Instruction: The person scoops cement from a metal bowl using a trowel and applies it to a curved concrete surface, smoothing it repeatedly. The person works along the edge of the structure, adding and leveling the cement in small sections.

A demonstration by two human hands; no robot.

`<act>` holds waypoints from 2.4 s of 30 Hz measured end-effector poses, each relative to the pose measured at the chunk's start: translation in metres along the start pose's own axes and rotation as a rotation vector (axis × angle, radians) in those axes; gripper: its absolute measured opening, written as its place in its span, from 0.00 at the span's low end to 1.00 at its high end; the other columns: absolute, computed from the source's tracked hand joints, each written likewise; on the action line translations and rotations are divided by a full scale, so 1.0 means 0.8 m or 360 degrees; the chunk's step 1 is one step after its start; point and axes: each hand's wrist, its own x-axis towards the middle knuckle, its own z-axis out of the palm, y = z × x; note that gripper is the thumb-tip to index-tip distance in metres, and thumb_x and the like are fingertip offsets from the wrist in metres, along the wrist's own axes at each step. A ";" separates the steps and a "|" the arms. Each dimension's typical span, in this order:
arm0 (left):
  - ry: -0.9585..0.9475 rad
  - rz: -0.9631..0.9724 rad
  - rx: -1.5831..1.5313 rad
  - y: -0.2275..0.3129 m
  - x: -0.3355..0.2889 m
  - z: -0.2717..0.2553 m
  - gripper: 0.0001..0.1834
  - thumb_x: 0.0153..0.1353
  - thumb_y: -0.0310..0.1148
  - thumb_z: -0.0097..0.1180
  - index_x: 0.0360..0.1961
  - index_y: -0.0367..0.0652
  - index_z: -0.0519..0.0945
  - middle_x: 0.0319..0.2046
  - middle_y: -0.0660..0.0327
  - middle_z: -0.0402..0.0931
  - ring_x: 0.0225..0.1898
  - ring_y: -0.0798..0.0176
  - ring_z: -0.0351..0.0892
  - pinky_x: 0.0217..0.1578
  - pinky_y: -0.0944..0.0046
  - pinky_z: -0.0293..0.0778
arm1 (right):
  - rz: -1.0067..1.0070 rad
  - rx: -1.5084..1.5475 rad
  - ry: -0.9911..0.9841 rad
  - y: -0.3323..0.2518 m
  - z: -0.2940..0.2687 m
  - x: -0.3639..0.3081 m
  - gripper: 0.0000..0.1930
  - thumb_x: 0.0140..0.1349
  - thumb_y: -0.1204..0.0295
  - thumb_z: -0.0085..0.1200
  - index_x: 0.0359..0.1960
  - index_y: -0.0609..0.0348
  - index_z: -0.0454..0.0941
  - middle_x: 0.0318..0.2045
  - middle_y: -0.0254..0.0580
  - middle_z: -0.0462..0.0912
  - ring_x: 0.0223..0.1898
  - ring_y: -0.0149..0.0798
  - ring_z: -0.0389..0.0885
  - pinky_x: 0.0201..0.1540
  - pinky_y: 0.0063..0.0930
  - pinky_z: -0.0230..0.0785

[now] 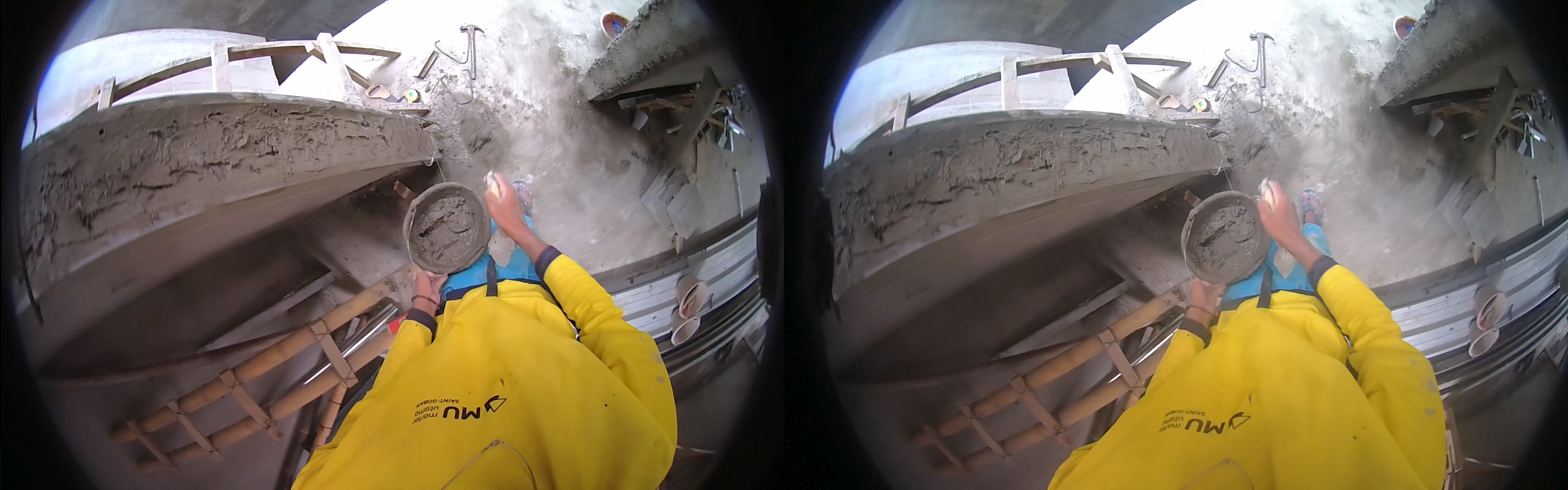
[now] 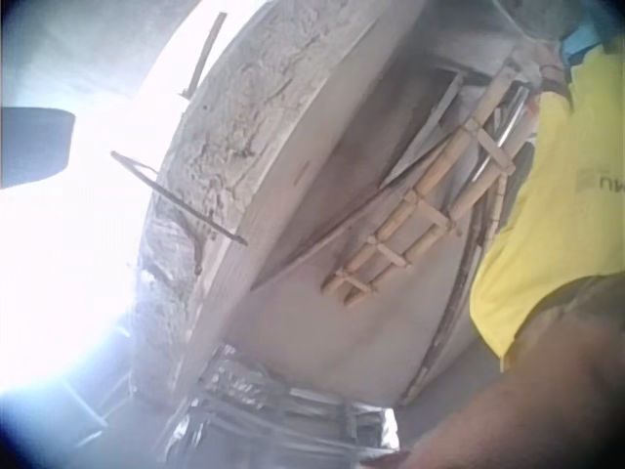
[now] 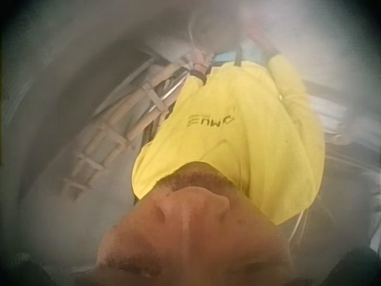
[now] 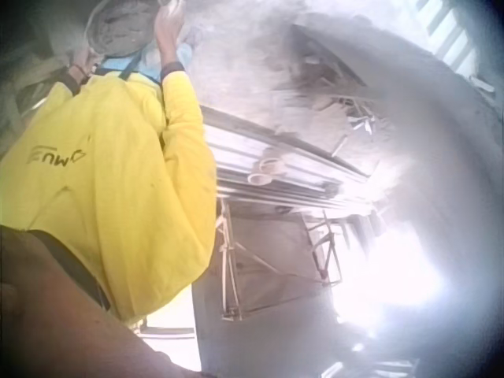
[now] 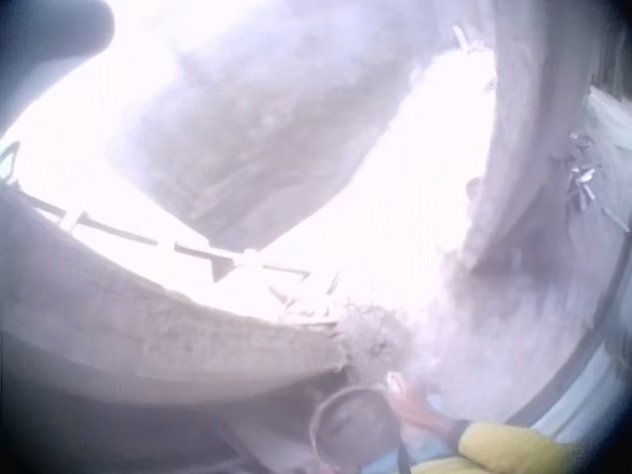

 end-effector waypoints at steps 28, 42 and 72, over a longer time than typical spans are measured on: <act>-0.0019 -0.0080 -0.0139 0.017 -0.015 -0.068 0.14 0.51 0.21 0.45 0.41 0.41 0.73 0.38 0.56 0.76 0.41 0.52 0.80 0.48 0.44 0.79 | 0.0923 -0.0118 -0.0447 -0.012 0.276 0.100 0.24 0.59 0.67 0.54 0.57 0.58 0.66 0.52 0.62 0.79 0.56 0.60 0.77 0.57 0.47 0.69; 0.0111 -0.0069 0.0004 0.015 -0.012 -0.072 0.04 0.53 0.21 0.45 0.29 0.41 0.71 0.32 0.55 0.74 0.38 0.47 0.80 0.50 0.37 0.78 | 0.0542 0.0103 -0.0353 -0.054 0.272 0.052 0.22 0.60 0.68 0.56 0.54 0.59 0.65 0.49 0.67 0.78 0.53 0.67 0.75 0.54 0.55 0.69; 0.0054 -0.0050 0.0189 0.001 -0.010 -0.064 0.04 0.58 0.25 0.44 0.32 0.38 0.71 0.34 0.50 0.75 0.43 0.41 0.79 0.49 0.41 0.78 | 0.0396 -0.0082 0.0166 -0.019 0.223 0.033 0.19 0.59 0.75 0.48 0.52 0.62 0.64 0.48 0.65 0.73 0.50 0.68 0.74 0.50 0.58 0.67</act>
